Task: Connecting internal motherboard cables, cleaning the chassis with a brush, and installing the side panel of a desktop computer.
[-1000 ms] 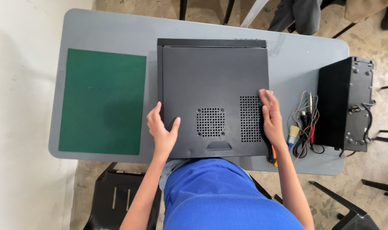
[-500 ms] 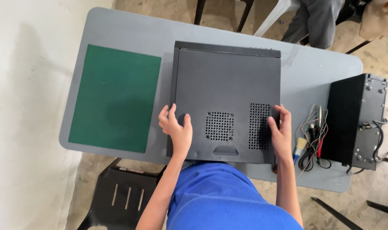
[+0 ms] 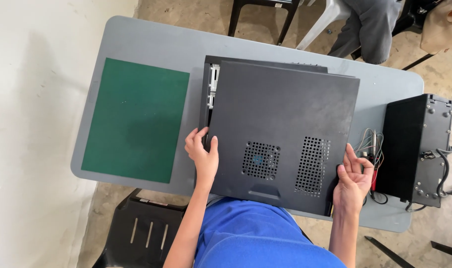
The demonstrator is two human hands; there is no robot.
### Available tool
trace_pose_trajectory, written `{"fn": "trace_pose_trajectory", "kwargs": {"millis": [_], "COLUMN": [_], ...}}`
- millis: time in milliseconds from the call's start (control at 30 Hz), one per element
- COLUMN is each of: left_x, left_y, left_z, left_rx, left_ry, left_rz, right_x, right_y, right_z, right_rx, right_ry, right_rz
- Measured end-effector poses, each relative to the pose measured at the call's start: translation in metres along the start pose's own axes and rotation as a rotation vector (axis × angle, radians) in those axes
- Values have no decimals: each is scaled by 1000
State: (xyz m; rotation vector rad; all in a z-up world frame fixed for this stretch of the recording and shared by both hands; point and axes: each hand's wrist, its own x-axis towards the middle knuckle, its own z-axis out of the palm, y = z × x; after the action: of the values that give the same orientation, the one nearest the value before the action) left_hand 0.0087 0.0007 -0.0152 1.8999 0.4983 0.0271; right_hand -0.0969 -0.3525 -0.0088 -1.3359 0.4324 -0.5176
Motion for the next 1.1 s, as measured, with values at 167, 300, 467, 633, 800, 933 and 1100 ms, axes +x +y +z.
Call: {"fn": "trace_pose_trajectory", "kwargs": {"millis": [167,300,467,633,800,933,1100], "left_x": [-6,-11,-13,-11,-12,-3,-6], "left_y": [10,24,21,22,16,2,1], "left_z": [-16,-11,5,1,5,2,0], "left_rx": [11,60,189,533,480,297,353], "left_ry": [40,60,104,86,105,51,37], "left_rz": [165,240,285,395,392,349,341], "right_x": [11,25,36,36,32,31,27], "right_y": [15,33,43,46,32,37,34], "right_z": [-1,4,9,12,29,31,26], "right_rx": [-24,-21,-11,-32,-137,-161,-149], "right_ry": [-39,-47,-68,-65,-43,19,50], "right_rz": [40,54,55,34,4,35,99]}}
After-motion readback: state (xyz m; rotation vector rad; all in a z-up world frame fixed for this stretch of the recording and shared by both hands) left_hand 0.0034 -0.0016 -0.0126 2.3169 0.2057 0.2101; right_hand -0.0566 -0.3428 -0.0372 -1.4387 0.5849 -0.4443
